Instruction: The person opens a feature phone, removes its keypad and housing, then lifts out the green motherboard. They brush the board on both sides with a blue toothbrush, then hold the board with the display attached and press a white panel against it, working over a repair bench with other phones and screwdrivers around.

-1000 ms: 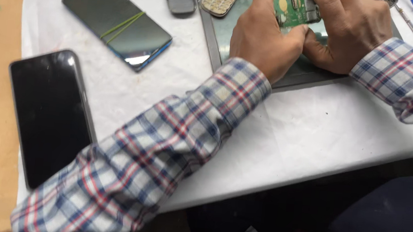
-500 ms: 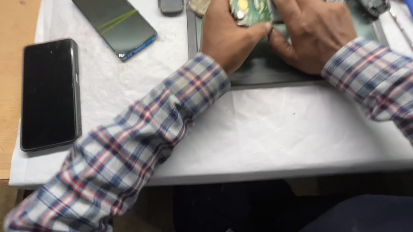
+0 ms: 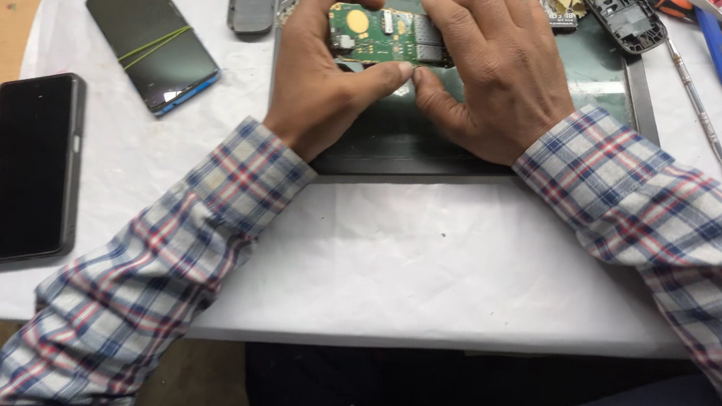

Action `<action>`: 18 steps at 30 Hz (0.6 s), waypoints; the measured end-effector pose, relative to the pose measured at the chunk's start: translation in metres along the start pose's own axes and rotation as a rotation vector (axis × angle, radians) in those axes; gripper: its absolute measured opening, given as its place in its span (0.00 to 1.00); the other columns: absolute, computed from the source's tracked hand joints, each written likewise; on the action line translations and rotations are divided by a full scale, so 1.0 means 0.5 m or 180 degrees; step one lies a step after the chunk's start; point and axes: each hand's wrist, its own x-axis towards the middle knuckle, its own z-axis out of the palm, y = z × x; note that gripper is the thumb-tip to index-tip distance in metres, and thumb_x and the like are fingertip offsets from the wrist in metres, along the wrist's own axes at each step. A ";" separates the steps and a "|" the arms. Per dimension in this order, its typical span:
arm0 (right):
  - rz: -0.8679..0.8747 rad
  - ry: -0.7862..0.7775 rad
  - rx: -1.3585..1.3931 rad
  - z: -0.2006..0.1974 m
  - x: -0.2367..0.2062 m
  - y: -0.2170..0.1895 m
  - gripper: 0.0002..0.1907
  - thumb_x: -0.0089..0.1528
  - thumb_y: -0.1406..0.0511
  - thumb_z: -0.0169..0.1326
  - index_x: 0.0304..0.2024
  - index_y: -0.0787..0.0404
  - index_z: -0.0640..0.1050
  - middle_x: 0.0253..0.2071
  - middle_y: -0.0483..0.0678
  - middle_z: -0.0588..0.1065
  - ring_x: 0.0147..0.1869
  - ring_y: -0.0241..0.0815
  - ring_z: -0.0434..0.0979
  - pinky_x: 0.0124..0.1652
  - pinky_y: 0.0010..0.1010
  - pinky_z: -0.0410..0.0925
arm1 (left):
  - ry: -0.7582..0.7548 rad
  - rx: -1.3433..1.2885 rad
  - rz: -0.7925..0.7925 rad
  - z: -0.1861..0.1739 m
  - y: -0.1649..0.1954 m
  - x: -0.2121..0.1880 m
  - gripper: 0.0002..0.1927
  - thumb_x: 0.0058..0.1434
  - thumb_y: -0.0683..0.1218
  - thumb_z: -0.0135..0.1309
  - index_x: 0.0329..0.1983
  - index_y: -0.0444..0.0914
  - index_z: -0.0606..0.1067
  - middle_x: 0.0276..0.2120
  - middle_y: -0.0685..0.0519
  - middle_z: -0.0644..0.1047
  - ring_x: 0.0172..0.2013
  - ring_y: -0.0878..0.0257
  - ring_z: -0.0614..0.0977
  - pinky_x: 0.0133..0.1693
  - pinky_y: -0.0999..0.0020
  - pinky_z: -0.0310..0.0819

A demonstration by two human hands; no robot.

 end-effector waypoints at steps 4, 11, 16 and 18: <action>0.0085 0.0019 0.0204 -0.006 -0.010 0.025 0.31 0.65 0.60 0.63 0.65 0.70 0.70 0.55 0.56 0.70 0.57 0.53 0.69 0.56 0.46 0.62 | -0.0142 -0.0224 -0.0258 0.007 0.011 0.012 0.26 0.62 0.38 0.68 0.58 0.36 0.66 0.50 0.54 0.73 0.45 0.69 0.82 0.49 0.75 0.84; 0.0201 -0.0006 0.0456 -0.063 -0.036 0.072 0.32 0.60 0.63 0.65 0.63 0.69 0.70 0.54 0.57 0.70 0.55 0.55 0.70 0.54 0.47 0.63 | -0.0041 -0.0183 -0.0381 0.078 0.053 0.028 0.25 0.63 0.37 0.68 0.57 0.35 0.66 0.48 0.55 0.73 0.47 0.69 0.80 0.51 0.75 0.83; 0.0251 -0.0147 0.0435 -0.097 -0.040 0.086 0.33 0.55 0.66 0.66 0.62 0.68 0.72 0.52 0.58 0.73 0.53 0.57 0.72 0.52 0.48 0.64 | 0.0014 -0.0441 -0.0703 0.118 0.091 0.036 0.24 0.63 0.38 0.67 0.56 0.35 0.66 0.46 0.54 0.75 0.45 0.71 0.81 0.48 0.76 0.83; 0.0314 -0.0272 0.0375 -0.108 -0.043 0.083 0.34 0.52 0.66 0.66 0.61 0.67 0.74 0.51 0.58 0.74 0.52 0.56 0.73 0.51 0.48 0.64 | -0.0008 -0.0560 -0.0820 0.126 0.102 0.032 0.24 0.63 0.38 0.66 0.56 0.35 0.66 0.45 0.54 0.76 0.44 0.71 0.82 0.47 0.77 0.84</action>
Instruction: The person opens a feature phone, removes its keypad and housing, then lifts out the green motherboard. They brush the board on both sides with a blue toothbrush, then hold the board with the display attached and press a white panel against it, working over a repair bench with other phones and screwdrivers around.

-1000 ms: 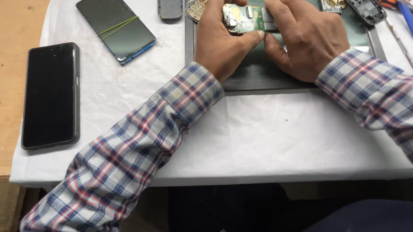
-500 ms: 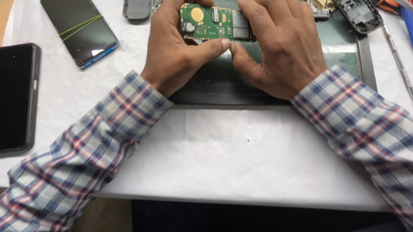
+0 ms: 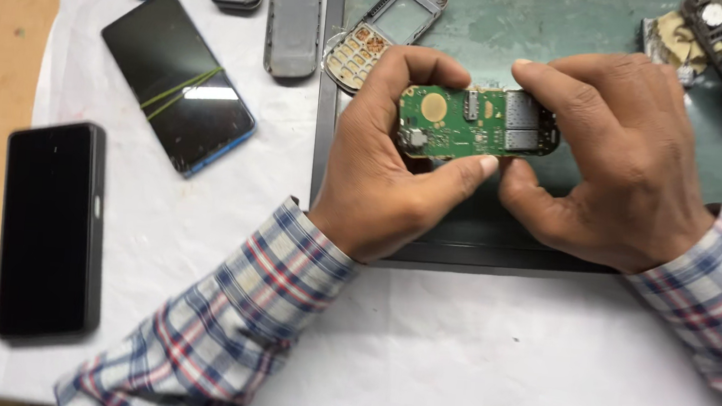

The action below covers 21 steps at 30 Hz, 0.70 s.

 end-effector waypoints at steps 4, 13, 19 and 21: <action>0.0069 -0.0136 -0.0134 -0.015 -0.013 -0.006 0.33 0.49 0.66 0.67 0.57 0.67 0.75 0.50 0.58 0.75 0.50 0.56 0.74 0.49 0.48 0.64 | 0.0086 -0.0228 -0.0259 0.021 0.008 -0.017 0.23 0.62 0.39 0.65 0.55 0.35 0.66 0.44 0.52 0.78 0.43 0.70 0.83 0.47 0.75 0.84; 0.0102 -0.0185 -0.0182 -0.054 -0.016 -0.030 0.35 0.48 0.67 0.66 0.59 0.68 0.75 0.49 0.57 0.75 0.50 0.55 0.75 0.52 0.47 0.65 | 0.0241 -0.0181 -0.0188 0.041 0.069 -0.022 0.25 0.61 0.41 0.64 0.57 0.36 0.67 0.42 0.49 0.80 0.42 0.67 0.85 0.49 0.71 0.84; 0.0011 -0.0155 -0.0175 -0.021 -0.013 -0.037 0.35 0.49 0.69 0.66 0.60 0.68 0.73 0.50 0.58 0.75 0.51 0.55 0.74 0.51 0.47 0.66 | 0.0051 -0.0178 -0.0372 0.003 0.018 -0.030 0.25 0.58 0.40 0.63 0.55 0.37 0.66 0.42 0.53 0.80 0.42 0.66 0.86 0.43 0.73 0.87; -0.0013 -0.0131 -0.0135 -0.023 -0.028 -0.022 0.35 0.49 0.69 0.66 0.59 0.69 0.73 0.50 0.59 0.74 0.49 0.56 0.73 0.48 0.46 0.66 | -0.0004 -0.0041 -0.0047 0.016 0.011 -0.025 0.25 0.60 0.39 0.64 0.57 0.37 0.66 0.45 0.52 0.78 0.44 0.67 0.85 0.48 0.73 0.87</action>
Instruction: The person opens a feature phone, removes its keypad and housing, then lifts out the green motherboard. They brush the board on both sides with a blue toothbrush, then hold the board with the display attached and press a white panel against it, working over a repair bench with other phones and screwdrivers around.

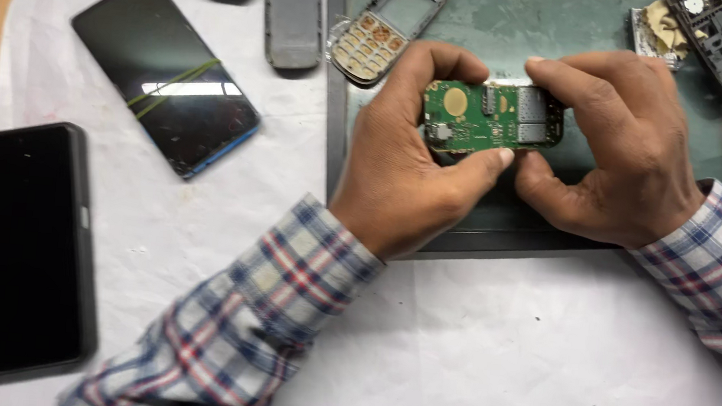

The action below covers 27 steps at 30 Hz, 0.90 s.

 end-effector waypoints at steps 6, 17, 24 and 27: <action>0.0015 0.0127 0.0501 -0.018 -0.059 0.053 0.32 0.61 0.69 0.65 0.66 0.69 0.69 0.55 0.57 0.70 0.55 0.50 0.75 0.51 0.37 0.72 | -0.0381 0.0367 0.0803 0.044 0.003 0.041 0.26 0.60 0.38 0.66 0.56 0.36 0.65 0.48 0.52 0.72 0.49 0.68 0.80 0.51 0.75 0.82; 0.0264 0.0377 0.0502 -0.022 -0.077 0.067 0.22 0.68 0.69 0.66 0.61 0.70 0.72 0.49 0.55 0.70 0.49 0.45 0.74 0.48 0.32 0.70 | -0.0208 0.0863 0.0185 0.051 0.006 0.040 0.32 0.55 0.47 0.68 0.58 0.36 0.65 0.34 0.57 0.77 0.22 0.69 0.73 0.22 0.73 0.67; 0.0522 0.0595 0.0355 -0.003 -0.122 0.103 0.17 0.73 0.72 0.66 0.58 0.70 0.72 0.47 0.52 0.69 0.45 0.42 0.70 0.46 0.29 0.68 | -0.1098 0.2222 0.1058 0.084 0.015 -0.004 0.16 0.58 0.53 0.66 0.34 0.39 0.73 0.29 0.53 0.75 0.26 0.58 0.79 0.26 0.59 0.72; 0.0341 0.0532 0.0262 -0.017 -0.119 0.106 0.19 0.70 0.73 0.66 0.60 0.71 0.72 0.48 0.54 0.69 0.46 0.44 0.70 0.45 0.31 0.67 | -0.1318 0.2439 0.1129 0.119 0.023 -0.019 0.19 0.53 0.54 0.68 0.31 0.38 0.72 0.28 0.52 0.74 0.28 0.54 0.81 0.27 0.55 0.73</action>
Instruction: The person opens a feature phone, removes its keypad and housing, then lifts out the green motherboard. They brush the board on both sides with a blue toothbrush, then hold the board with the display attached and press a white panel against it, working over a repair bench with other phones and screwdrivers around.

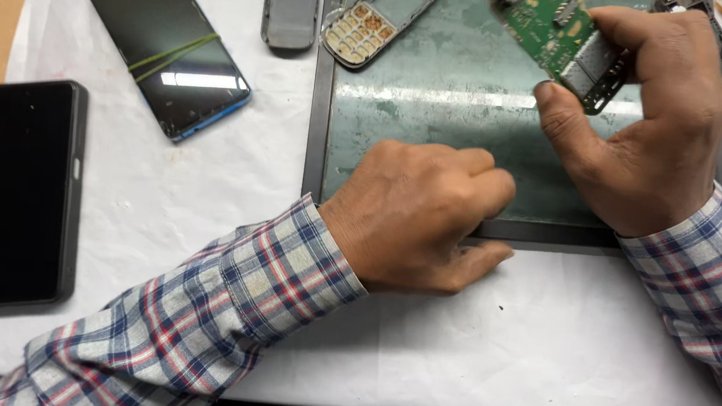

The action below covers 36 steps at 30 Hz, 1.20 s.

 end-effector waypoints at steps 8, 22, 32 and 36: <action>-0.0140 -0.0056 -0.0075 0.008 0.022 -0.001 0.22 0.68 0.73 0.66 0.59 0.71 0.70 0.51 0.56 0.68 0.48 0.44 0.71 0.48 0.31 0.70 | -0.0058 0.0164 -0.0256 0.003 0.026 0.005 0.19 0.51 0.49 0.69 0.31 0.35 0.72 0.31 0.48 0.74 0.27 0.54 0.81 0.23 0.58 0.74; -0.0102 0.0154 -0.0279 -0.011 0.013 0.012 0.20 0.67 0.72 0.66 0.57 0.71 0.72 0.49 0.56 0.71 0.46 0.45 0.74 0.44 0.31 0.69 | -0.0514 0.0152 -0.0250 -0.016 0.033 -0.014 0.12 0.52 0.45 0.65 0.29 0.35 0.74 0.30 0.47 0.75 0.29 0.49 0.82 0.29 0.53 0.76; 0.0500 -0.0149 0.0082 -0.007 0.034 0.004 0.24 0.61 0.69 0.69 0.57 0.69 0.76 0.47 0.57 0.74 0.46 0.48 0.76 0.44 0.36 0.71 | -0.1216 -0.0725 -0.0399 -0.049 0.015 -0.010 0.07 0.51 0.47 0.62 0.26 0.39 0.78 0.28 0.48 0.79 0.31 0.47 0.82 0.34 0.51 0.75; 0.0389 -0.0407 0.0288 -0.007 0.044 0.007 0.28 0.52 0.68 0.70 0.54 0.69 0.78 0.46 0.59 0.72 0.44 0.50 0.73 0.41 0.38 0.69 | -0.1539 -0.1274 -0.0651 -0.065 -0.011 0.011 0.07 0.54 0.49 0.61 0.28 0.41 0.79 0.27 0.52 0.81 0.31 0.53 0.84 0.33 0.57 0.76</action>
